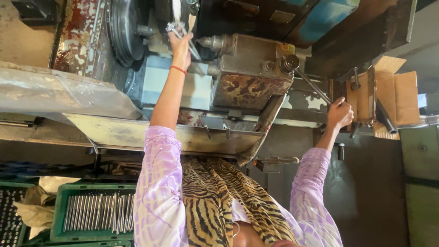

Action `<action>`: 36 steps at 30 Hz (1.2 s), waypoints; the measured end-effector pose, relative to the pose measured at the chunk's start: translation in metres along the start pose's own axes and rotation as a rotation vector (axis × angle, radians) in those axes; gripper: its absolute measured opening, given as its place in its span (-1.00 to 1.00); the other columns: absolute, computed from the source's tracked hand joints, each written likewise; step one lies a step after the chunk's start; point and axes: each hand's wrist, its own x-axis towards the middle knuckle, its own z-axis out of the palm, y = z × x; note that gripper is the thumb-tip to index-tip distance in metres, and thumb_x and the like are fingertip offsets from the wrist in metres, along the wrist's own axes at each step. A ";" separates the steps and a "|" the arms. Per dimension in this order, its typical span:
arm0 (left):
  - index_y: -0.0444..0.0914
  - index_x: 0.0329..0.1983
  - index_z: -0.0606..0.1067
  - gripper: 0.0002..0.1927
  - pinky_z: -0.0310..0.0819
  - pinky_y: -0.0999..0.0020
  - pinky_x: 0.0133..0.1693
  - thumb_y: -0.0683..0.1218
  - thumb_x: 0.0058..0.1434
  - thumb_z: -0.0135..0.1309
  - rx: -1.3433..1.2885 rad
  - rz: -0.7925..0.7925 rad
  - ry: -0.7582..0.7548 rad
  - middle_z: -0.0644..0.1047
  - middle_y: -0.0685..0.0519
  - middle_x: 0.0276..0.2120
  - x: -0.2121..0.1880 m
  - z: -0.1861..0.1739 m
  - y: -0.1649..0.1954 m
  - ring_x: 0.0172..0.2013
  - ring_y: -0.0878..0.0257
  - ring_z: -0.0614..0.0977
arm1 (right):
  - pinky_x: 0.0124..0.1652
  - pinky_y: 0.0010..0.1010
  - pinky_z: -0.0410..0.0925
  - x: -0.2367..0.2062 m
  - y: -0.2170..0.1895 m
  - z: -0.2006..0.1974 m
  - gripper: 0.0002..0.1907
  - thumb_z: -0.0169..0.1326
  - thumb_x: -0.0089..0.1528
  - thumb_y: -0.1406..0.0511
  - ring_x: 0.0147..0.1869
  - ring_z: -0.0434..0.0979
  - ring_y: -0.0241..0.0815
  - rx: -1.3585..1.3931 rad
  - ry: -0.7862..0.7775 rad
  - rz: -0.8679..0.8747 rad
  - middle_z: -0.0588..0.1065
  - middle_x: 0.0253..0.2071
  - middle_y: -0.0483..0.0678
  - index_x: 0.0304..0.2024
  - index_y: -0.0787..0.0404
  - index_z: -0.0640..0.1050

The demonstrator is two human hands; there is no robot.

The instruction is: The person repeatedly picks up metal rods from a green crate, inserts them into a grinding machine, and operates a lever to process them. After each cycle, the person removes the rod and places it back into the crate. The process is repeated continuously throughout the clip.

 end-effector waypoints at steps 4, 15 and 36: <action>-0.11 0.22 0.19 -0.33 0.47 0.04 -0.05 -0.36 0.13 0.19 -0.054 -0.180 -0.028 0.36 -0.02 0.11 -0.003 0.005 0.006 0.03 0.10 0.46 | -0.34 0.14 0.40 -0.002 0.001 0.001 -0.46 -0.02 0.41 0.02 -0.35 0.58 0.35 0.006 0.023 -0.031 0.55 -0.48 0.24 -0.46 0.24 0.65; -0.04 0.16 0.14 -0.32 0.57 -0.19 -0.08 -0.36 0.09 0.15 -0.120 -0.323 0.131 0.35 -0.05 0.00 -0.003 -0.003 0.004 -0.08 0.07 0.53 | -0.36 0.11 0.41 -0.001 0.000 0.001 -0.45 -0.04 0.41 0.03 -0.39 0.59 0.32 -0.015 0.053 -0.058 0.55 -0.51 0.23 -0.49 0.24 0.65; -0.01 0.32 0.10 -0.25 0.38 -0.15 0.07 -0.33 0.20 0.18 -0.383 -0.184 0.256 0.28 -0.03 0.18 -0.006 -0.022 0.020 0.01 0.05 0.48 | -0.18 0.26 0.35 -0.022 0.010 -0.014 -0.44 -0.16 0.49 -0.01 -0.18 0.52 0.48 0.029 -0.219 -0.086 0.54 -0.33 0.34 -0.28 0.26 0.63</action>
